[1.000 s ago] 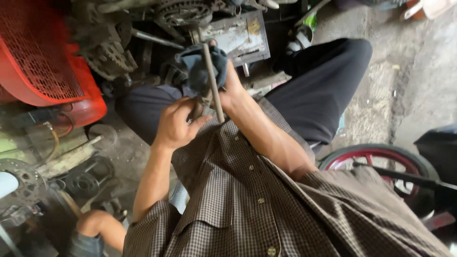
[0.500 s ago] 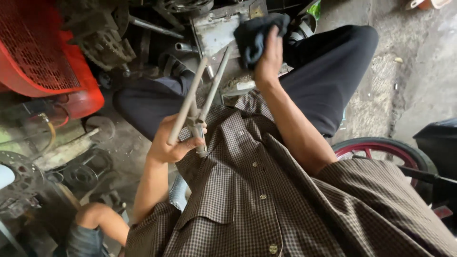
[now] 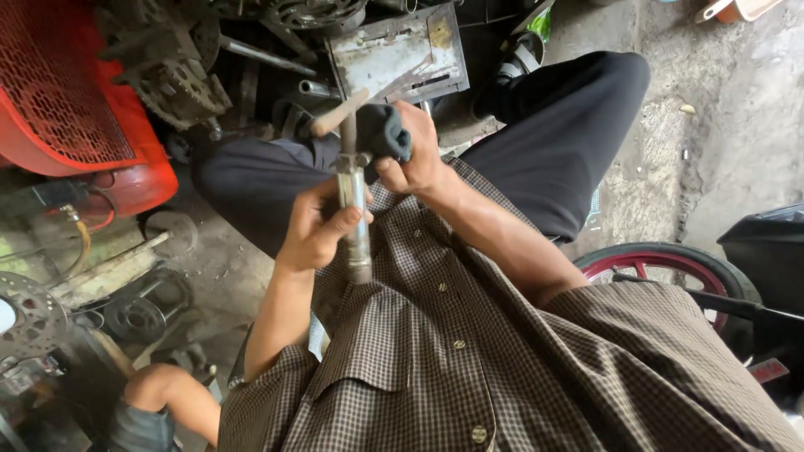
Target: The person sits cross-legged on the floor and cleans a metal mechanical part using a dark cloth. They wipe the part repeatedly, then place it on a metal tray. They pick up a long metal rod from a nearby tool rack and wipe it with the cloth before placing it back.
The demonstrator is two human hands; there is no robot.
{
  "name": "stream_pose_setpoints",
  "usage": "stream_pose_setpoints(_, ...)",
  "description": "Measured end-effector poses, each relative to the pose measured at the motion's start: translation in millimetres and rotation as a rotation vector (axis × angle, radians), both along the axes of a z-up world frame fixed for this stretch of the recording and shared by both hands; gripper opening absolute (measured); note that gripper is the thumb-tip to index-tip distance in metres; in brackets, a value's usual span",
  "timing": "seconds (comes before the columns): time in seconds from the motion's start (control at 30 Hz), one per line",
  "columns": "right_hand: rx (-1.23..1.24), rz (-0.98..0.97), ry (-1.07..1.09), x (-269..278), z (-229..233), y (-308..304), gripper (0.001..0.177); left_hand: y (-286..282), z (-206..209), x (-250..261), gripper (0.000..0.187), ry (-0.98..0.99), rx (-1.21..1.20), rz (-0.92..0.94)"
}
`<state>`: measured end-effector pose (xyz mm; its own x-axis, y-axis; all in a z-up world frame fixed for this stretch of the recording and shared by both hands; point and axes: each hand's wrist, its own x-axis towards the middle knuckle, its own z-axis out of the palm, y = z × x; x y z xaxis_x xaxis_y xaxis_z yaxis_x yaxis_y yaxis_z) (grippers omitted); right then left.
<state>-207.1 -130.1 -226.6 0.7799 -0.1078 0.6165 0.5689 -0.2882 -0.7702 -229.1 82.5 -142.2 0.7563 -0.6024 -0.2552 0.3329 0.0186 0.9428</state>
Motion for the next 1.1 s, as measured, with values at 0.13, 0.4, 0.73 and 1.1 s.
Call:
stream_pose_setpoints(0.13, 0.073, 0.31, 0.035, 5.7, -14.4, -9.2, 0.056, 12.4, -1.9, 3.4, 0.049, 0.044, 0.047, 0.055)
stream_pose_setpoints(0.4, 0.115, 0.586, 0.46, 9.1, -17.4, -41.2, 0.055, 24.6, -7.8, 9.4, 0.055, 0.142, -0.041, 0.123)
stream_pose_setpoints(0.73, 0.19, 0.776, 0.645, 0.2, -37.2, -51.7, 0.044, 51.8, -27.7, 21.3, 0.061, 0.325, -0.353, 0.155)
stream_pose_setpoints(1.1, 0.512, 0.889, 0.896, -29.6, -48.0, -35.6, 0.052, 20.8, -72.1, 10.1, 0.06, 0.345, -0.74, 0.362)
